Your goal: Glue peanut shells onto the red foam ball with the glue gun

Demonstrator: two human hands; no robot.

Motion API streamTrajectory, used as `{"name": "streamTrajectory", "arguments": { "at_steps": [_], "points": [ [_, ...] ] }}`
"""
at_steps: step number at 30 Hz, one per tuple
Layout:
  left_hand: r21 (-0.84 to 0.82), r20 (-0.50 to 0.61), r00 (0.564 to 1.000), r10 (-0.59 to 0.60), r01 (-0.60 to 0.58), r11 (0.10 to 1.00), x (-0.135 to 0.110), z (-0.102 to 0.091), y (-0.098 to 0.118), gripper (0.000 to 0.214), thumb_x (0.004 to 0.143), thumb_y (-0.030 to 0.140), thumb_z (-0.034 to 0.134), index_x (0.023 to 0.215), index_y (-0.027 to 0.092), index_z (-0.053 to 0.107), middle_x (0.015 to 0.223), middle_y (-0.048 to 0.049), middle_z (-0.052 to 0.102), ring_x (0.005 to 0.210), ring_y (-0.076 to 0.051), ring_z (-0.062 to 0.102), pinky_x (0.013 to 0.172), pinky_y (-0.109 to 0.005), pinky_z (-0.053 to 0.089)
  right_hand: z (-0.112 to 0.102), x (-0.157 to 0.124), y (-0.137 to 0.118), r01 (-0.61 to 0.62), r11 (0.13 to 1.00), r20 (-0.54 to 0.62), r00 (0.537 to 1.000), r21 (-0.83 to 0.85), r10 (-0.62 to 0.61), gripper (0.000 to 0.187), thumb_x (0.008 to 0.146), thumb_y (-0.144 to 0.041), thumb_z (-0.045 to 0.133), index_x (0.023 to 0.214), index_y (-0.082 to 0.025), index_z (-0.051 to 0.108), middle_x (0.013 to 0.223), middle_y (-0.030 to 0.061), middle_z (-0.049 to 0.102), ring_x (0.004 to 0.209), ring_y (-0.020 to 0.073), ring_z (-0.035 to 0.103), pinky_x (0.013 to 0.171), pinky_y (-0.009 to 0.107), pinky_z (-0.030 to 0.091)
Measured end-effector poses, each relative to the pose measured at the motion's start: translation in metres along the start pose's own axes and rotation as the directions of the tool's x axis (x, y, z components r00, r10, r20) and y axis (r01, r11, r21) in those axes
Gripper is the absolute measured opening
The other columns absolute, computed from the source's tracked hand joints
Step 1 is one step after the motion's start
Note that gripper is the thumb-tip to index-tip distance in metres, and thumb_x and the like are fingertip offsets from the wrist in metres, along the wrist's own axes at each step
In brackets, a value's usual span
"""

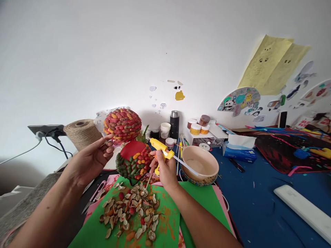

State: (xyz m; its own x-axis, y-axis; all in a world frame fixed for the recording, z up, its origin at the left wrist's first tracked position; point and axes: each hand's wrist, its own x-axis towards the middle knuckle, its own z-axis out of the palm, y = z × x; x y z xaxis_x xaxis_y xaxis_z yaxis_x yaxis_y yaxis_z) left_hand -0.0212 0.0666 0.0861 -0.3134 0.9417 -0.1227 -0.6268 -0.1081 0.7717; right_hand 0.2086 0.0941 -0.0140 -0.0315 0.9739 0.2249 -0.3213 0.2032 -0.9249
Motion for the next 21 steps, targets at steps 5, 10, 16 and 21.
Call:
{"name": "streamTrajectory", "arguments": {
  "at_steps": [5,10,16,21],
  "points": [
    [0.093,0.071,0.997,-0.01,0.003,0.996,-0.001,-0.002,-0.01,0.024,0.103,0.003,0.065,0.098,0.006,0.088,0.08,-0.0116,0.082,0.062,-0.015,0.077,0.056,-0.017,0.065,-0.008,0.001,-0.002,0.0,1.0,-0.002,1.0,-0.021,0.0,0.081,0.087,-0.097,0.077,0.097,-0.017,0.081,0.059,-0.0023,0.068,0.038,0.0145,0.064,0.038,0.023,0.044],
    [0.183,0.171,0.985,0.006,-0.037,0.982,0.0,-0.01,-0.022,0.026,0.079,0.013,0.102,0.102,0.009,0.091,0.094,-0.013,0.089,0.072,-0.019,0.084,0.063,-0.019,0.07,-0.01,0.002,-0.004,-0.002,0.999,0.027,1.0,0.043,0.001,0.076,0.09,-0.093,0.078,0.1,-0.018,0.081,0.06,-0.0033,0.068,0.039,0.0135,0.065,0.04,0.021,0.046],
    [0.274,0.207,0.977,0.046,-0.103,0.956,-0.001,-0.013,-0.026,0.057,0.051,0.047,0.121,0.088,0.016,0.09,0.081,-0.0073,0.087,0.064,-0.017,0.081,0.059,-0.019,0.068,-0.008,0.001,-0.008,-0.012,0.996,0.064,0.998,0.087,0.007,0.077,0.09,-0.094,0.078,0.098,-0.018,0.079,0.06,-0.0036,0.067,0.037,0.013,0.062,0.04,0.022,0.047],
    [0.325,0.245,0.968,0.061,-0.141,0.935,-0.007,-0.009,-0.03,0.056,0.057,0.054,0.118,0.084,0.015,0.089,0.081,-0.0067,0.085,0.068,-0.016,0.079,0.058,-0.018,0.065,-0.006,-0.003,-0.012,-0.009,0.997,0.103,0.995,0.071,0.002,0.074,0.094,-0.092,0.075,0.097,-0.019,0.078,0.055,-0.0045,0.064,0.039,0.0131,0.062,0.04,0.021,0.042]
  ]
}}
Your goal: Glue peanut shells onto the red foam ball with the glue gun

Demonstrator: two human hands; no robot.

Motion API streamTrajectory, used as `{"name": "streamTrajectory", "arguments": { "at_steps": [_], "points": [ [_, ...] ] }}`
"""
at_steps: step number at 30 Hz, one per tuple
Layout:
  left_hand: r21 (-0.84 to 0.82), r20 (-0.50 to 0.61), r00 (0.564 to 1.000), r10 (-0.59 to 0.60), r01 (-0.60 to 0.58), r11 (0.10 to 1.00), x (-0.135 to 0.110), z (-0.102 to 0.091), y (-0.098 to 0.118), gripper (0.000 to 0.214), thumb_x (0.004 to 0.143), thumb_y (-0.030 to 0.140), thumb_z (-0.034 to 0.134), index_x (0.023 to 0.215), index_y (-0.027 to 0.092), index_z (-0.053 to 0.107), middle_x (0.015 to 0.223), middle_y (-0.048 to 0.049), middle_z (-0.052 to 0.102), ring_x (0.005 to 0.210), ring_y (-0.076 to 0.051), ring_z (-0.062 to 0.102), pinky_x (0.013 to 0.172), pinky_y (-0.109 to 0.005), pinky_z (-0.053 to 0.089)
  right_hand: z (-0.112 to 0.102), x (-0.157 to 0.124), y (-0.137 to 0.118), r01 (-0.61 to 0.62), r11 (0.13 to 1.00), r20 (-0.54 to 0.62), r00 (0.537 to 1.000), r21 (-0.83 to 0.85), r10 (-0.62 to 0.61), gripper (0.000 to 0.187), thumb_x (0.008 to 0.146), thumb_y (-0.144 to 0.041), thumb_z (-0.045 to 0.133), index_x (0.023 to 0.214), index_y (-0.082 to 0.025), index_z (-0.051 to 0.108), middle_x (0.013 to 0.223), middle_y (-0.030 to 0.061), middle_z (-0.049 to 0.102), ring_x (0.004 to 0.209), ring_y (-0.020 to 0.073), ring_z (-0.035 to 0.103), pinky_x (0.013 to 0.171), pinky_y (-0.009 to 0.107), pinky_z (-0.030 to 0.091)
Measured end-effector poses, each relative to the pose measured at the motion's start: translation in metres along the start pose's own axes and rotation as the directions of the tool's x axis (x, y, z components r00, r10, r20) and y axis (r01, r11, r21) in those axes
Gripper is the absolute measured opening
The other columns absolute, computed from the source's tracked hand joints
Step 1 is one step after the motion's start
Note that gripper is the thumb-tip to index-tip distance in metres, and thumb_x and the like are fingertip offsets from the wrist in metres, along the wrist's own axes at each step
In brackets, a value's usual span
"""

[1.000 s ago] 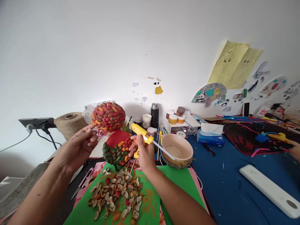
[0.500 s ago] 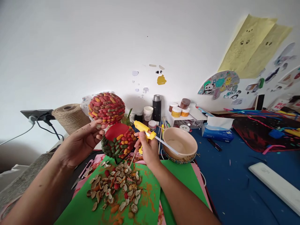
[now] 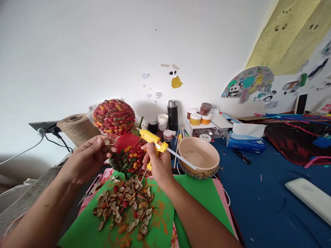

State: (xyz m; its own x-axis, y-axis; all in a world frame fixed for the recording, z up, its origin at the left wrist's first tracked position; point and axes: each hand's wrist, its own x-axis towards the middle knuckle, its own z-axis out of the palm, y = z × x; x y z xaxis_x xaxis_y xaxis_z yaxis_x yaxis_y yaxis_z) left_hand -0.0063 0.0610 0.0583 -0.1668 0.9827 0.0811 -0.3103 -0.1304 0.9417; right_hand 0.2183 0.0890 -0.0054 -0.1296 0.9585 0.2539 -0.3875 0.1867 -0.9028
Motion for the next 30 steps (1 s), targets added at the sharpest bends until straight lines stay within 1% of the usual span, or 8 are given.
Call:
{"name": "streamTrajectory", "arguments": {
  "at_steps": [3,5,9,13,16,24,27,30],
  "points": [
    [-0.009,0.015,1.0,-0.009,0.009,1.0,-0.0015,0.0037,-0.0008,0.054,0.058,0.05,0.119,0.083,0.014,0.088,0.076,-0.0052,0.082,0.061,-0.014,0.074,0.05,-0.016,0.058,0.0016,-0.0027,-0.0016,0.004,0.999,0.016,1.0,-0.034,-0.004,0.074,0.097,-0.092,0.072,0.095,-0.018,0.079,0.052,-0.0037,0.063,0.039,0.0131,0.062,0.041,0.02,0.038],
    [-0.027,0.008,0.999,-0.039,0.039,0.999,-0.0016,0.0048,-0.0014,0.054,0.057,0.049,0.119,0.084,0.015,0.088,0.078,-0.0061,0.084,0.058,-0.014,0.074,0.047,-0.016,0.056,0.003,-0.0045,-0.0018,0.001,0.999,0.033,0.999,-0.043,0.001,0.075,0.097,-0.092,0.071,0.095,-0.018,0.08,0.051,-0.0034,0.063,0.04,0.0129,0.062,0.043,0.02,0.039],
    [-0.074,-0.017,0.998,-0.06,0.059,0.996,-0.0016,0.005,-0.0033,0.054,0.055,0.04,0.121,0.092,0.018,0.088,0.081,-0.0053,0.086,0.059,-0.016,0.076,0.049,-0.017,0.057,0.0055,-0.0076,-0.0006,-0.035,0.999,0.092,0.995,-0.026,0.037,0.079,0.095,-0.095,0.071,0.094,-0.017,0.081,0.05,-0.0035,0.062,0.038,0.0125,0.06,0.044,0.021,0.043],
    [-0.107,-0.01,0.999,-0.047,0.045,0.993,-0.0018,0.0047,-0.0053,0.052,0.059,0.039,0.119,0.093,0.017,0.087,0.079,-0.0053,0.085,0.057,-0.014,0.073,0.047,-0.017,0.055,0.0066,-0.0084,0.0006,-0.064,0.998,0.114,0.991,-0.029,0.066,0.082,0.092,-0.097,0.072,0.093,-0.016,0.082,0.052,-0.0025,0.063,0.039,0.0127,0.06,0.043,0.021,0.042],
    [-0.113,-0.025,0.998,-0.061,0.058,0.992,-0.0007,0.0036,-0.0064,0.046,0.066,0.033,0.116,0.096,0.014,0.087,0.08,-0.0066,0.084,0.058,-0.014,0.072,0.047,-0.017,0.055,0.0062,-0.0076,-0.0001,-0.07,0.997,0.101,0.992,-0.03,0.073,0.082,0.092,-0.098,0.072,0.093,-0.016,0.082,0.052,-0.0031,0.062,0.038,0.013,0.059,0.042,0.022,0.042],
    [-0.162,-0.129,0.982,-0.141,0.119,0.98,0.0034,0.0023,-0.0056,0.013,0.09,0.013,0.095,0.097,0.012,0.084,0.085,-0.0097,0.084,0.058,-0.014,0.073,0.045,-0.016,0.056,0.0057,-0.0061,0.0,-0.059,0.998,0.092,0.994,-0.015,0.06,0.078,0.093,-0.095,0.073,0.093,-0.017,0.081,0.051,-0.0039,0.061,0.038,0.0126,0.058,0.044,0.023,0.043],
    [-0.182,-0.136,0.977,-0.165,0.139,0.973,0.0037,0.0027,-0.0066,0.007,0.094,0.011,0.09,0.096,0.011,0.084,0.084,-0.0095,0.083,0.058,-0.013,0.073,0.047,-0.015,0.057,0.0057,-0.0071,0.0001,-0.055,0.998,0.099,0.993,-0.026,0.058,0.079,0.094,-0.095,0.073,0.095,-0.017,0.081,0.052,-0.0037,0.062,0.038,0.0129,0.059,0.044,0.023,0.043],
    [-0.193,-0.116,0.98,-0.164,0.14,0.971,0.0033,0.0017,-0.008,0.009,0.094,0.011,0.09,0.102,0.01,0.085,0.083,-0.0094,0.083,0.058,-0.013,0.073,0.049,-0.016,0.059,0.0053,-0.0083,0.0,-0.041,0.997,0.097,0.994,-0.059,0.046,0.078,0.097,-0.094,0.07,0.097,-0.017,0.082,0.051,-0.0034,0.062,0.039,0.013,0.059,0.044,0.023,0.041]
  ]
}}
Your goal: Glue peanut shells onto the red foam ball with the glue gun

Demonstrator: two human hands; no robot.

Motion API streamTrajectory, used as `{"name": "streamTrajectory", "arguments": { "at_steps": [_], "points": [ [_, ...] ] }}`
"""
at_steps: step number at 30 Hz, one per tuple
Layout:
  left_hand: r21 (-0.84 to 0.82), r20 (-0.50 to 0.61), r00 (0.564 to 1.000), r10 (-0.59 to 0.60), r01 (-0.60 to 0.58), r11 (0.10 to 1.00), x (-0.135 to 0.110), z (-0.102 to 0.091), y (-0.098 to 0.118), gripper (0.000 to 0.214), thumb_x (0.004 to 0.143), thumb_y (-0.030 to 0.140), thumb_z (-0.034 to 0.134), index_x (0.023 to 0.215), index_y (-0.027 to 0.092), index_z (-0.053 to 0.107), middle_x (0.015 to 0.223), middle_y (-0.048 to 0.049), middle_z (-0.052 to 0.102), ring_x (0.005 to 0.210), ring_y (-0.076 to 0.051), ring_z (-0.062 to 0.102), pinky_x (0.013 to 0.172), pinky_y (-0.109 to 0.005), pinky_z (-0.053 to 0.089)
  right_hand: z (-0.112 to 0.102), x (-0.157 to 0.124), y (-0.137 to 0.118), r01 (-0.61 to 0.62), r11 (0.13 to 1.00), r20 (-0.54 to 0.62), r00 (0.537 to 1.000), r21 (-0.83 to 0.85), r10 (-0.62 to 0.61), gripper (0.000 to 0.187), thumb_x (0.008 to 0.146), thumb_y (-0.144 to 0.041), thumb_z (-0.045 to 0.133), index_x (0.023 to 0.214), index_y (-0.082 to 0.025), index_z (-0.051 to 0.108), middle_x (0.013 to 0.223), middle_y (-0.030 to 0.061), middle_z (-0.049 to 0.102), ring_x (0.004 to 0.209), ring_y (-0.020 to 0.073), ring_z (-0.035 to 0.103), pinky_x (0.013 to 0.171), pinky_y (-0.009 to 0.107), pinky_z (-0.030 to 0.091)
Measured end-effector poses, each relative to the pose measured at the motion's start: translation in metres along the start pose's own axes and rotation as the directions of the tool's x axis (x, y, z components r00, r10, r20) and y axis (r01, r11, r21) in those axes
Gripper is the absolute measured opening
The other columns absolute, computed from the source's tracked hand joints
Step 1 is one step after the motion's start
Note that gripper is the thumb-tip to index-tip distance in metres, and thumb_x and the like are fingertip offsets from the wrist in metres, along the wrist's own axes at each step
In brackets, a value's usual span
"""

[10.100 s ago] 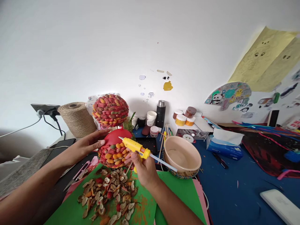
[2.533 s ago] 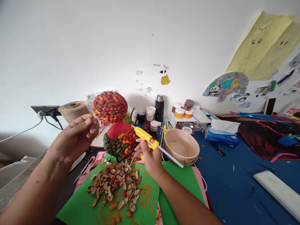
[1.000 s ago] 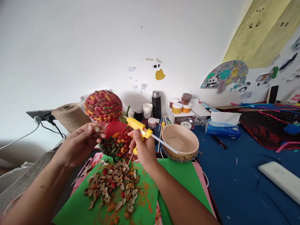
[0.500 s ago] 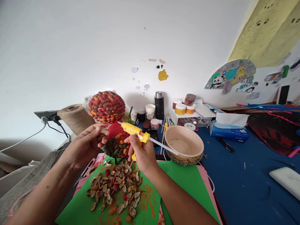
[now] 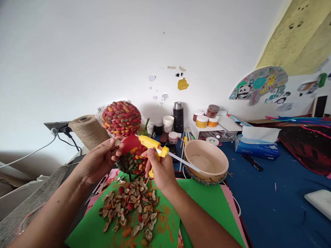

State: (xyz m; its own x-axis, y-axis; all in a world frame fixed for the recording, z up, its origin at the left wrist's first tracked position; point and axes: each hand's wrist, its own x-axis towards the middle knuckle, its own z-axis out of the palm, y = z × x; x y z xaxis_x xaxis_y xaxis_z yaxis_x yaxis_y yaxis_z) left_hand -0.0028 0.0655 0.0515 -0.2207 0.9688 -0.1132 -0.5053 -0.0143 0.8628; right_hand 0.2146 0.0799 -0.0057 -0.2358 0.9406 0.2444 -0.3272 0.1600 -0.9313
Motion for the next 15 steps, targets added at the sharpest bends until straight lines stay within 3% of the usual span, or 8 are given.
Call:
{"name": "streamTrajectory", "arguments": {
  "at_steps": [3,10,15],
  "points": [
    [-0.001,0.029,1.0,0.008,-0.008,1.0,0.0,-0.0021,-0.0006,0.017,0.092,0.013,0.093,0.107,0.011,0.086,0.082,-0.0084,0.082,0.058,-0.014,0.073,0.049,-0.016,0.059,-0.0003,-0.0006,-0.0003,0.006,1.0,-0.004,1.0,-0.019,-0.006,0.077,0.1,-0.092,0.068,0.098,-0.017,0.083,0.05,-0.0039,0.061,0.039,0.0124,0.058,0.046,0.023,0.041],
    [0.036,0.095,0.994,0.047,-0.051,0.998,-0.0002,-0.0034,-0.0024,0.034,0.081,0.031,0.107,0.097,0.013,0.084,0.07,-0.0026,0.074,0.054,-0.014,0.068,0.044,-0.018,0.052,-0.0002,-0.0001,-0.0017,-0.004,0.999,-0.008,1.0,-0.04,0.004,0.077,0.098,-0.094,0.068,0.098,-0.018,0.082,0.051,-0.0035,0.062,0.04,0.0138,0.06,0.045,0.023,0.042],
    [0.07,0.076,0.997,0.025,-0.03,0.997,-0.0024,-0.0016,-0.0026,0.034,0.083,0.031,0.105,0.101,0.013,0.083,0.068,-0.0004,0.07,0.05,-0.011,0.062,0.04,-0.016,0.043,0.0002,0.0,0.0012,-0.021,1.0,0.004,1.0,-0.007,0.021,0.08,0.095,-0.096,0.069,0.098,-0.018,0.082,0.051,-0.0041,0.061,0.039,0.0143,0.058,0.044,0.025,0.045]
  ]
}}
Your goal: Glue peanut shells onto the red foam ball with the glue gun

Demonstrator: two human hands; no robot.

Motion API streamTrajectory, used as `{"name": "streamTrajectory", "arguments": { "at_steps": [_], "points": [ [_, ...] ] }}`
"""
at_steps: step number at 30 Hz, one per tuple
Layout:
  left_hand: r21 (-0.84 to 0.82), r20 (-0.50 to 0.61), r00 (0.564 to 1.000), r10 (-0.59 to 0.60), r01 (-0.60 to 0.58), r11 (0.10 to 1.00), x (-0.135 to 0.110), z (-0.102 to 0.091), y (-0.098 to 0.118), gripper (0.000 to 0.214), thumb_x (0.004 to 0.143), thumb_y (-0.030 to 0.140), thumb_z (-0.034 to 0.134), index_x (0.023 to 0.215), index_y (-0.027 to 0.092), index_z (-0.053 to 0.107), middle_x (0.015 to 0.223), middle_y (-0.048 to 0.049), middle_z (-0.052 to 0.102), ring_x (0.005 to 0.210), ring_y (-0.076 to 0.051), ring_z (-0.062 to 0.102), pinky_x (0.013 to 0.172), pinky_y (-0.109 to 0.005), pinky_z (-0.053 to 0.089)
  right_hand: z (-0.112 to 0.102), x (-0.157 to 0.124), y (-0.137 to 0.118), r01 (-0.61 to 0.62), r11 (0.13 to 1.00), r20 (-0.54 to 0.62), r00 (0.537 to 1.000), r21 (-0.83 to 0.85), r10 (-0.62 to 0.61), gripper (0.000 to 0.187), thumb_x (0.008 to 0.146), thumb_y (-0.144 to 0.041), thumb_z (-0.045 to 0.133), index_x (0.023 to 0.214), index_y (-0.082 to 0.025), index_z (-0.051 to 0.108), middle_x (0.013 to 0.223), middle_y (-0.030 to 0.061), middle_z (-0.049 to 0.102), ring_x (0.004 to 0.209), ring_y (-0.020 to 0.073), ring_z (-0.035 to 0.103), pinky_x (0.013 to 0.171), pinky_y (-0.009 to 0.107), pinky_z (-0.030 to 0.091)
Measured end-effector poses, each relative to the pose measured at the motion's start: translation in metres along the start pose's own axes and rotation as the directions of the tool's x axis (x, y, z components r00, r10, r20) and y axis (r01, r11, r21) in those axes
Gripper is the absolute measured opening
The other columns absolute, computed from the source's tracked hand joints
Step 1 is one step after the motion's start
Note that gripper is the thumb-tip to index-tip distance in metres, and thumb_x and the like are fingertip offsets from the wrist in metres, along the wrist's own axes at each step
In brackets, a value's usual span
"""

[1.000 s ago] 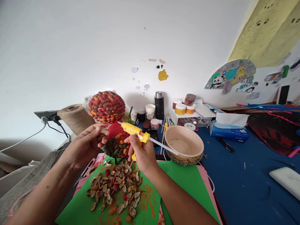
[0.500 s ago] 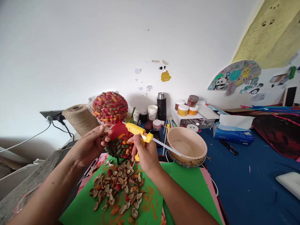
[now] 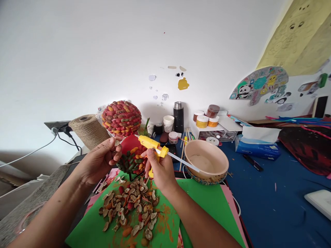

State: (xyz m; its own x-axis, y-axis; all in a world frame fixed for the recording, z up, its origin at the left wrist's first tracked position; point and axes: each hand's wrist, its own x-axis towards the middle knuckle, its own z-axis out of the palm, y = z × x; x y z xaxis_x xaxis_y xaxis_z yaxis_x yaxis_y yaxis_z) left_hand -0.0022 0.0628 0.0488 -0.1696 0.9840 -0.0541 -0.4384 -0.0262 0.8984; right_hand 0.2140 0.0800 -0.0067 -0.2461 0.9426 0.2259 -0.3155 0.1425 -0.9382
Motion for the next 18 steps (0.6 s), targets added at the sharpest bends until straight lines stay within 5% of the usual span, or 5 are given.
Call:
{"name": "streamTrajectory", "arguments": {
  "at_steps": [4,18],
  "points": [
    [-0.009,-0.008,0.999,-0.032,0.032,0.999,-0.0009,0.0009,-0.0001,0.031,0.084,0.029,0.102,0.103,0.014,0.082,0.062,0.0039,0.064,0.044,-0.01,0.057,0.036,-0.014,0.038,0.0012,0.0003,0.0002,-0.008,1.0,-0.001,1.0,0.013,0.008,0.081,0.093,-0.097,0.071,0.096,-0.017,0.081,0.052,-0.0038,0.062,0.038,0.0136,0.058,0.043,0.024,0.044],
    [-0.072,0.077,0.995,-0.069,0.075,0.995,0.0008,-0.0014,0.0019,0.025,0.085,0.008,0.096,0.107,0.013,0.085,0.085,-0.0084,0.084,0.061,-0.015,0.077,0.046,-0.014,0.055,0.0017,-0.0018,-0.0008,0.007,0.998,0.004,1.0,-0.055,-0.007,0.078,0.097,-0.095,0.067,0.097,-0.018,0.082,0.051,-0.0031,0.061,0.04,0.0148,0.059,0.043,0.024,0.042]
  ]
}}
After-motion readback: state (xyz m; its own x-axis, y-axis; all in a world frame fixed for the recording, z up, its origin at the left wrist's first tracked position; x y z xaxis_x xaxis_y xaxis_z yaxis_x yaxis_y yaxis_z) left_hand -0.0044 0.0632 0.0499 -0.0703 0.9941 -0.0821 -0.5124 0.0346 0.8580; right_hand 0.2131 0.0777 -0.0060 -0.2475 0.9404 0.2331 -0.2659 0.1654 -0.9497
